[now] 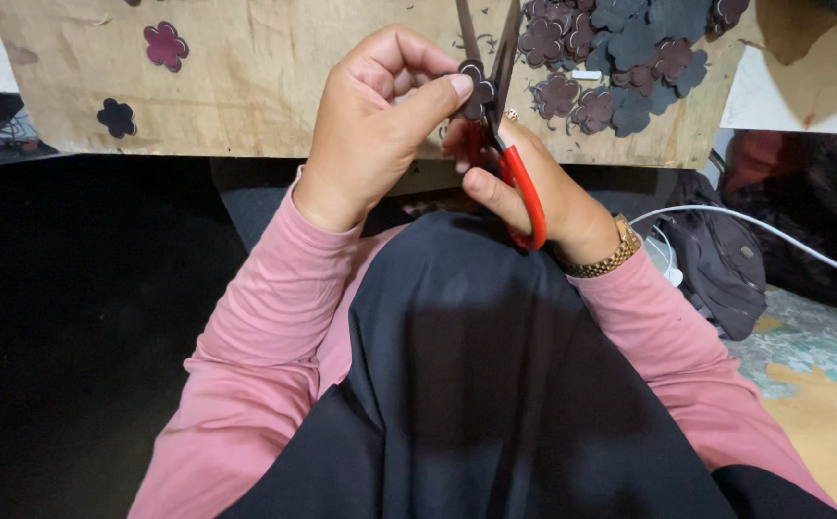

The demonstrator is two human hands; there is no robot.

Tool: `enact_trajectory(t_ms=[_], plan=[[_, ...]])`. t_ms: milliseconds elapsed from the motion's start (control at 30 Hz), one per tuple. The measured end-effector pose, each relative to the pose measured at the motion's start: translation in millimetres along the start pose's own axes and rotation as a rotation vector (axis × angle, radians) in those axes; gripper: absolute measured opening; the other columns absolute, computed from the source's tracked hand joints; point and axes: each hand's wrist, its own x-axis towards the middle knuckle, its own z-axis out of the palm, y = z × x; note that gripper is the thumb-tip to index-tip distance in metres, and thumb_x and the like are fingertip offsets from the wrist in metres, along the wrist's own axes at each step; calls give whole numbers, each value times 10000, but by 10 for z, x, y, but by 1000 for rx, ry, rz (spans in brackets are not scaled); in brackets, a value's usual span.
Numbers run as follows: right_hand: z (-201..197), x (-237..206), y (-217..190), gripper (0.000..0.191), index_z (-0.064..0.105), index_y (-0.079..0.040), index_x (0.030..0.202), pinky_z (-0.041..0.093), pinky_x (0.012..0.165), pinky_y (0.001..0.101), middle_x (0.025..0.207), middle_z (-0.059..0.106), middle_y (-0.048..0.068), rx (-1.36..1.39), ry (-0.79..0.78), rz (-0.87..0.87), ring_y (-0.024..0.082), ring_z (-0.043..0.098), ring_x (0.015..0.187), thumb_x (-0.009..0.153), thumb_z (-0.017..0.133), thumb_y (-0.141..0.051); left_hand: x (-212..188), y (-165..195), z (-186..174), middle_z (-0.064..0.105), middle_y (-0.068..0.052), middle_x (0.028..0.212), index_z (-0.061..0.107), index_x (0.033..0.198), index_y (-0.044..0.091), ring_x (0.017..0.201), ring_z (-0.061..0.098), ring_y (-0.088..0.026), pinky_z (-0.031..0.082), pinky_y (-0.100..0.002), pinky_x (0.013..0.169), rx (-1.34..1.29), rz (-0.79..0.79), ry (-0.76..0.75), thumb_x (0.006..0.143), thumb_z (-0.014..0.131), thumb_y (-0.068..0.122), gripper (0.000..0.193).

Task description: The person sits at a workbench and uses red-handled scissors to trim the edges of small flower-shaped fabric pieces, rotating each piece in their left hand while cutting around the petals, then sets the trimmed piece on the table among a pile of similar pieces and picks up the next one.

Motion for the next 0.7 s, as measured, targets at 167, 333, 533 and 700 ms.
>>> enact_trajectory(t_ms=[167, 333, 533, 700], plan=[[7, 22, -25, 609, 530, -18, 1265, 486, 888, 281, 1089, 566, 44, -70, 5, 10, 136, 542, 974, 1034, 567, -579, -11, -3, -8, 699, -52, 952, 618, 1076, 2, 801, 644, -78, 541, -229, 725, -13, -22, -3, 1034, 710, 10, 102], [10, 26, -25, 624, 535, -21, 1227, 487, 892, 276, 1070, 578, 40, -76, 7, -36, 132, 558, 978, 1061, 525, -623, -19, 23, 0, 696, -67, 939, 602, 1067, -4, 762, 649, -96, 550, -247, 695, -52, -33, -27, 1034, 697, -1, 101], [42, 35, 1, 710, 552, -24, 1168, 487, 863, 264, 1022, 573, 25, -53, 38, -29, 125, 557, 938, 1053, 448, -717, -25, 38, 33, 692, -94, 907, 586, 1070, -19, 697, 663, -139, 559, -284, 638, -126, -39, -48, 1042, 677, -9, 96], [78, 50, -6, 770, 544, -14, 1172, 473, 838, 267, 1029, 551, 32, 8, 41, -47, 127, 535, 928, 1030, 413, -760, -29, 28, 70, 686, -99, 871, 584, 1076, -13, 649, 647, -144, 547, -289, 589, -147, -52, -28, 1040, 683, 3, 106]])
